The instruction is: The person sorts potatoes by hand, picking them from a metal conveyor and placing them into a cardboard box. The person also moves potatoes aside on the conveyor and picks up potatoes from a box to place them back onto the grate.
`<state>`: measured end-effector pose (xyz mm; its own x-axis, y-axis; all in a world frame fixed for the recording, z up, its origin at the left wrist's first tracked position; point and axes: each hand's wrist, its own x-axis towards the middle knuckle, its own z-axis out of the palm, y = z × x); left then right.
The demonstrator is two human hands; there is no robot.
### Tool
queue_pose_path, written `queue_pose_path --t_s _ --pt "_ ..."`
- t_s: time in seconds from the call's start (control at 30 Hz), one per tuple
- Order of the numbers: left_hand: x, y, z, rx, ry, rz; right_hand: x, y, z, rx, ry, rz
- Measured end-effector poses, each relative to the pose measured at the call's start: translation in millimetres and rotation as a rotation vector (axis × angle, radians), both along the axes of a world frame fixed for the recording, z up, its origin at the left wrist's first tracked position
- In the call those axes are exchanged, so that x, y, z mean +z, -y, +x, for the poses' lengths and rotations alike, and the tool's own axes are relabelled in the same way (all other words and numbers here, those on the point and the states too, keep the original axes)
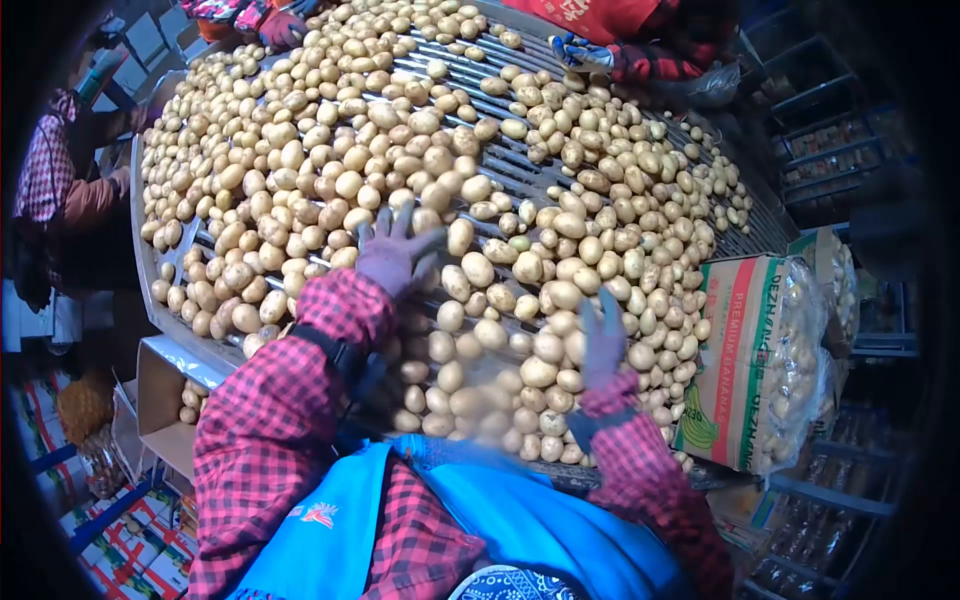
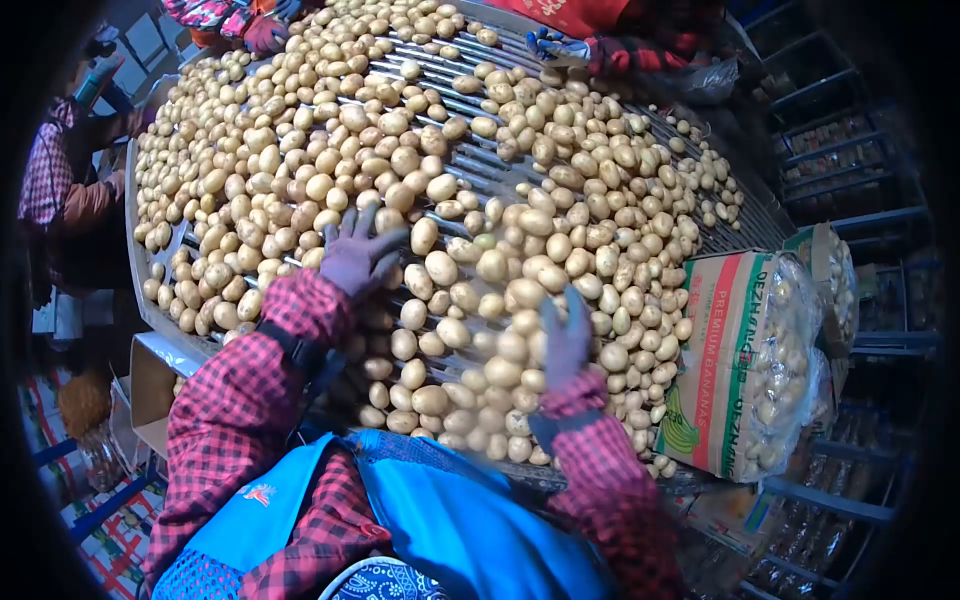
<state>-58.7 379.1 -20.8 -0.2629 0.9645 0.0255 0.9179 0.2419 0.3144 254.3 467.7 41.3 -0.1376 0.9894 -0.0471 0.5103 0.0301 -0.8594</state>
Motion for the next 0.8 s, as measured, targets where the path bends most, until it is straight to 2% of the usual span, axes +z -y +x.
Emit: queue_pose_path --t_s 0.03,0.07,0.1,0.13,0.2,0.23,0.27,0.33,0.37,0.4,0.47,0.53,0.57,0.6,0.63,0.67,0.73,0.77,0.8 --pt "-1.4 -8.5 -5.8 0.062 -0.020 -0.063 3.5 2.5 -24.3 0.031 0.009 -0.031" --pt "-0.2 -21.8 -18.8 0.134 -0.049 -0.114 -17.2 -9.2 -40.3 0.047 -0.002 -0.024" --pt "-23.9 -27.2 -34.5 0.120 -0.149 -0.052 -51.8 -24.3 -56.7 0.057 -0.105 0.016" --pt "-4.4 -24.5 -40.6 0.122 -0.163 -0.034 -70.3 -31.0 -71.8 0.062 -0.203 0.048" --pt "-6.4 -25.8 -62.2 0.110 -0.237 -0.016 -49.9 -33.1 -113.4 0.112 -0.028 0.269" --pt "-19.5 -26.2 -73.5 0.110 -0.308 0.047 -55.3 -47.2 -125.9 0.119 0.046 0.238" --pt "-9.2 -22.7 -78.9 0.148 -0.239 0.012 -56.5 -50.9 -139.0 0.171 0.232 0.224" --pt "2.6 -4.8 -94.9 0.358 -0.273 0.061 -61.9 -36.6 -151.5 0.355 0.406 0.571" --pt "15.5 12.8 -102.4 0.490 -0.306 0.022 -44.5 -18.7 -153.2 0.509 0.459 0.553" --pt "35.0 32.5 -117.5 0.518 -0.076 0.020 -32.2 0.3 -151.1 0.609 0.291 0.397" --pt "2.4 76.9 -151.7 0.538 0.089 0.137 -24.5 33.0 -136.0 0.739 0.494 0.703" --pt "-7.1 129.5 -143.2 0.545 0.036 0.120 -14.8 64.1 -113.1 0.984 0.531 0.691" --pt "-7.9 153.9 -133.1 0.477 -0.120 0.048 -5.9 78.8 -105.0 1.063 0.508 0.634" --pt "5.8 173.2 -115.6 0.445 -0.128 -0.009 0.3 89.8 -99.1 1.134 0.484 0.579" --pt "-1.0 191.1 -104.9 0.465 -0.175 -0.004 0.6 95.0 -88.8 1.177 0.350 0.517" --pt "11.5 205.4 -86.9 0.418 -0.198 -0.022 5.9 93.7 -87.3 1.187 0.351 0.506" --pt "19.2 224.1 -58.3 0.406 -0.099 0.033 16.3 84.7 -97.0 1.208 0.090 0.089" --pt "20.7 227.6 -48.3 0.414 -0.007 0.061 17.1 81.4 -106.1 1.157 0.084 0.221" --pt "22.4 228.1 -40.7 0.420 0.084 0.087 17.8 74.1 -119.1 1.166 0.080 0.221"
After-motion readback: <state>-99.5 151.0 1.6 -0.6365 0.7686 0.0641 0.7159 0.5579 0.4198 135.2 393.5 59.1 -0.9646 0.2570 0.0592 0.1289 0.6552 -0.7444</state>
